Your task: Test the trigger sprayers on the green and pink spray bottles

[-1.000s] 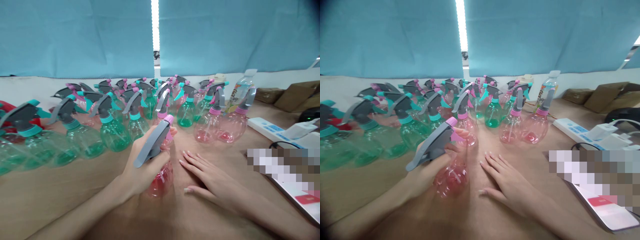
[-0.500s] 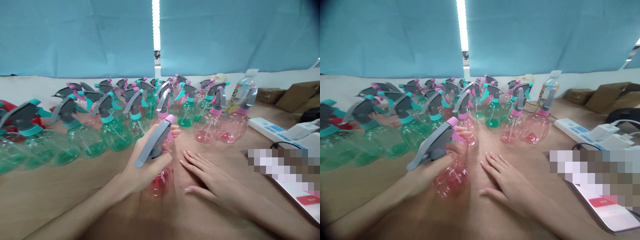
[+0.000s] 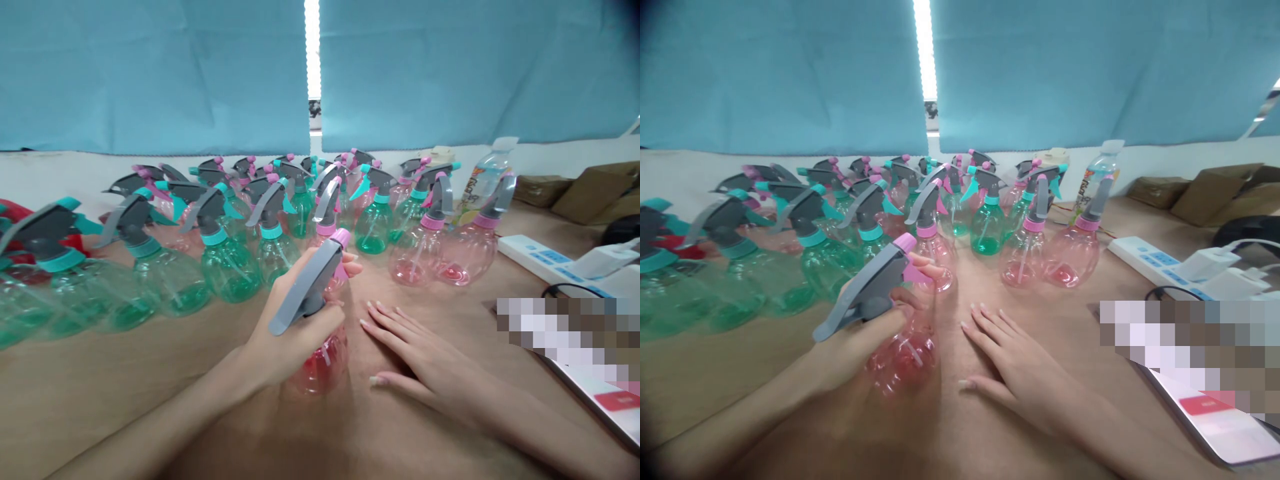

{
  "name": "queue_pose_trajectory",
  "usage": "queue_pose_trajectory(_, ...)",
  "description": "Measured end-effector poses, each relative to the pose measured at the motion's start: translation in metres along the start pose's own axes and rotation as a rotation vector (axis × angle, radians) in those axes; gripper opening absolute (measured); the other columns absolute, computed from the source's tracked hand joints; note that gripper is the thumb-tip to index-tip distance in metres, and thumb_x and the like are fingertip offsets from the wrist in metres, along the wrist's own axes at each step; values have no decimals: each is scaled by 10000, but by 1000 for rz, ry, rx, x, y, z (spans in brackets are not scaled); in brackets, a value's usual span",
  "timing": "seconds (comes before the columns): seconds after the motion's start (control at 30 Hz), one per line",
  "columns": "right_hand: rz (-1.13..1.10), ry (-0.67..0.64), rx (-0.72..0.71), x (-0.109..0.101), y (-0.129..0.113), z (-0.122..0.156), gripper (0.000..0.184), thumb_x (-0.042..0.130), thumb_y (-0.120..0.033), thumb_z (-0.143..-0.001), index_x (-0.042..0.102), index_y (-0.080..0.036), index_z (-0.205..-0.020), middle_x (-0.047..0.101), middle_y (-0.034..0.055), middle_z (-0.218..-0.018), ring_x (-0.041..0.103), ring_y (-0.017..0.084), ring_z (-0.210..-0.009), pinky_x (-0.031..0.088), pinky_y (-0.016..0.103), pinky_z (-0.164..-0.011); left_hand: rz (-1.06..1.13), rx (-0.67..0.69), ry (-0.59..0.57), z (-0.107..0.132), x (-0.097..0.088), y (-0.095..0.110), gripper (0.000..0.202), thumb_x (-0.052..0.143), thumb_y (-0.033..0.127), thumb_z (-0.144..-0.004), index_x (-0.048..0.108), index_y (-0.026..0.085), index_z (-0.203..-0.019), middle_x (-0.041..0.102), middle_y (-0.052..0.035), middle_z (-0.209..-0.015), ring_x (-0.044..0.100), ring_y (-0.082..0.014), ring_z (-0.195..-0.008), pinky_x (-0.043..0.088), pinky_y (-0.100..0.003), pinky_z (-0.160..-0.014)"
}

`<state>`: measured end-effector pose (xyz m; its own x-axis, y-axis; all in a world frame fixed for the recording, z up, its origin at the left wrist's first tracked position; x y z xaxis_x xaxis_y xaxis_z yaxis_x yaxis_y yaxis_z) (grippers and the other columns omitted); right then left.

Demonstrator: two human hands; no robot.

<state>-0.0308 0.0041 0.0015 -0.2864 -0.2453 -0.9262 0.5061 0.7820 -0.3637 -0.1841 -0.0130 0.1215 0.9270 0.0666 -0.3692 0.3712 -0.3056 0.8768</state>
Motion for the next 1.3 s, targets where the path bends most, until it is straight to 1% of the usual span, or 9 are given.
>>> queue_pose_trajectory(0.1, -4, 3, -8, 0, 0, 0, 718, 510, -566, -929, 232, -265, -1518, 245, 72, -1568, 197, 309, -1442, 244, 547, -1153, -8, 7, 6, 0, -1, 2, 230, 502, 138, -690, 569, 230, -890, 617, 15, -789, 540, -140, -564, 454, -284, -559)
queue_pose_trajectory(0.23, 1, -6, 1, 1, 1, 0, 714, 494, -578, -931, 242, -254, -1515, 241, 69, -1568, 187, 301, -1446, 234, 539, -1157, -1, 34, 17, -2, -2, 5, 319, 519, 118, -669, 612, 230, -952, 660, -21, -996, 526, -124, -561, 473, -297, -560)
queue_pose_trajectory(0.3, 7, -16, 4, 1, 0, 0, 712, 481, -585, -934, 252, -239, -1513, 236, 71, -1569, 181, 296, -1448, 227, 536, -1159, -4, 44, 15, -2, -2, 5, 346, 528, 107, -659, 630, 232, -965, 666, -27, -1031, 535, -129, -577, 491, -312, -584)
queue_pose_trajectory(0.53, 26, -47, 11, 1, 0, 0, 719, 452, -601, -939, 260, -213, -1512, 219, 72, -1574, 162, 284, -1453, 215, 532, -1161, 28, 52, 27, 0, -3, 2, 299, 517, 85, -686, 634, 240, -914, 646, 2, -773, 595, -183, -682, 516, -359, -711)
queue_pose_trajectory(0.67, 11, -38, 16, 2, 1, -1, 722, 471, -599, -932, 269, -219, -1512, 231, 73, -1573, 174, 292, -1450, 222, 524, -1163, 56, 34, 29, 0, -2, 3, 144, 530, 106, -695, 601, 214, -756, 588, 15, -665, 587, -173, -621, 523, -337, -643)
queue_pose_trajectory(0.73, 8, -30, 10, 2, 1, -1, 716, 482, -586, -933, 265, -225, -1512, 230, 71, -1572, 176, 293, -1450, 220, 528, -1163, 54, 16, 31, 1, -2, 2, 129, 536, 110, -693, 601, 208, -747, 595, 16, -678, 576, -160, -581, 520, -326, -612)
queue_pose_trajectory(0.9, 25, -39, 13, 3, 2, 0, 708, 487, -567, -939, 257, -221, -1513, 225, 71, -1571, 166, 289, -1451, 220, 525, -1161, 41, -7, 73, 4, -6, -7, 217, 557, 142, -699, 636, 208, -890, 613, 5, -736, 587, -171, -638, 528, -320, -630)
queue_pose_trajectory(1.0, 23, -39, 11, 2, 1, 0, 719, 481, -586, -933, 268, -214, -1511, 231, 73, -1570, 171, 290, -1450, 220, 526, -1161, 18, -23, 86, 5, -7, -13, 146, 563, 157, -722, 622, 203, -847, 593, 6, -724, 575, -163, -638, 517, -296, -604)
queue_pose_trajectory(1.3, 32, -61, 24, 2, -1, -3, 727, 450, -610, -935, 277, -195, -1507, 225, 82, -1567, 167, 289, -1450, 216, 528, -1159, 48, 2, 81, 1, -7, 2, 102, 579, 138, -696, 601, 209, -766, 593, 22, -654, 585, -166, -612, 529, -309, -625)
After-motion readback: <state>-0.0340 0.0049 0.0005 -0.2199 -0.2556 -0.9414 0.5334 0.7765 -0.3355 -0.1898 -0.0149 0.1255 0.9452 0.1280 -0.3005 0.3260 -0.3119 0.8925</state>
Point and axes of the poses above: each hand's wrist, its own z-axis away from the middle knuckle, its own x-axis out of the palm, y = z × x, the point moved 8 cm from there along -z, towards the middle knuckle
